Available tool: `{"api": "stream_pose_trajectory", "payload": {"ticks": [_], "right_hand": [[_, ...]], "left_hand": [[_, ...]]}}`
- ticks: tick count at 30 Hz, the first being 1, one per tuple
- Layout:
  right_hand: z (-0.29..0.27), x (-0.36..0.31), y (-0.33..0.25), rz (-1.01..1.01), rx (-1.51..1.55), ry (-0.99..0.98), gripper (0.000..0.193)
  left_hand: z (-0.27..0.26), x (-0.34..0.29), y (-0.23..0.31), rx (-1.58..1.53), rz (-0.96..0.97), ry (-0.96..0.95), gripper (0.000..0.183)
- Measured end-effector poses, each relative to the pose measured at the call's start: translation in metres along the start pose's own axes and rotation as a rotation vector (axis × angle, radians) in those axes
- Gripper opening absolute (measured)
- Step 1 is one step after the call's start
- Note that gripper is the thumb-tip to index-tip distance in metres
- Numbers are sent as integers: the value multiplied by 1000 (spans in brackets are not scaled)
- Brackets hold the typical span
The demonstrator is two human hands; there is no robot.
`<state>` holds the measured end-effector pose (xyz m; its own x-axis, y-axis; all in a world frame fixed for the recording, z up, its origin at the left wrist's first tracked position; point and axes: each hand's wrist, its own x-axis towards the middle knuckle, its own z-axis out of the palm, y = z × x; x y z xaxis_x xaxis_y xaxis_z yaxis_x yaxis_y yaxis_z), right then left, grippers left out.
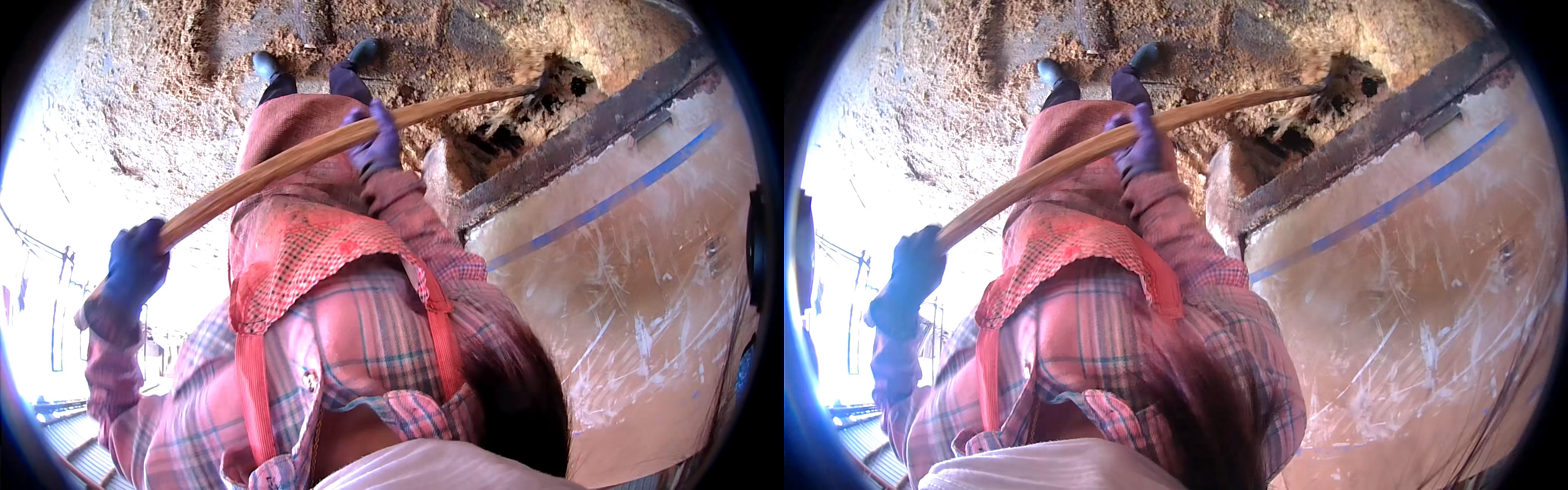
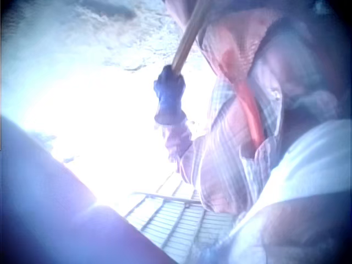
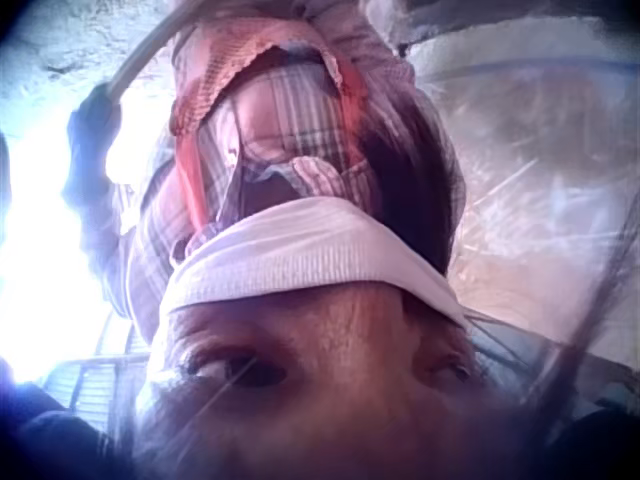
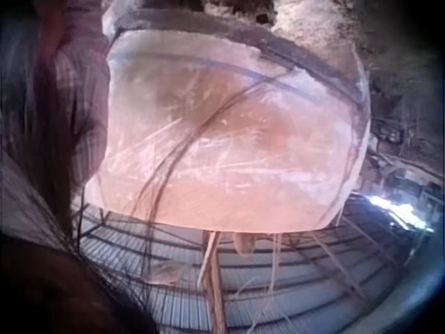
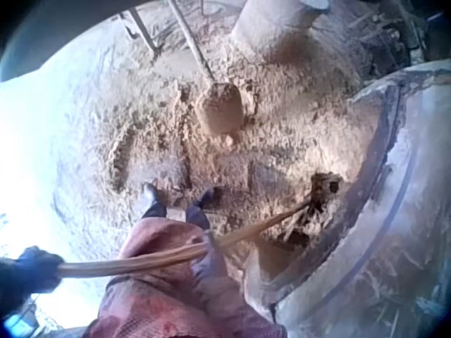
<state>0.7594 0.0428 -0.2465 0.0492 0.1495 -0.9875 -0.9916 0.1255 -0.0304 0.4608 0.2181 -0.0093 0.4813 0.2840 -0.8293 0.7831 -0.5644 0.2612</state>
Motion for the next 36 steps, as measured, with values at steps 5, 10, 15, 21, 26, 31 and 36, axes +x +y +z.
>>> {"api": "stream_pose_trajectory", "payload": {"ticks": [5,10,15,21,26,31,36], "right_hand": [[27,4,5,121,126,-15,14],[2,48,0,95,127,-103,12],[-58,58,-65,-28,77,-168,14],[-49,95,-39,-117,1,-177,20],[7,73,124,-120,33,-167,19],[51,23,252,83,52,-313,17],[48,28,267,132,136,-250,18]], "left_hand": [[-4,-74,-83,289,-124,201,43],[-5,-47,-113,531,-84,239,59],[11,10,-37,426,33,327,50],[-11,-22,-29,440,16,352,44],[-3,-150,-115,477,-163,338,37],[23,-246,-218,658,-194,537,48],[35,-255,-238,635,-138,705,51]]}}
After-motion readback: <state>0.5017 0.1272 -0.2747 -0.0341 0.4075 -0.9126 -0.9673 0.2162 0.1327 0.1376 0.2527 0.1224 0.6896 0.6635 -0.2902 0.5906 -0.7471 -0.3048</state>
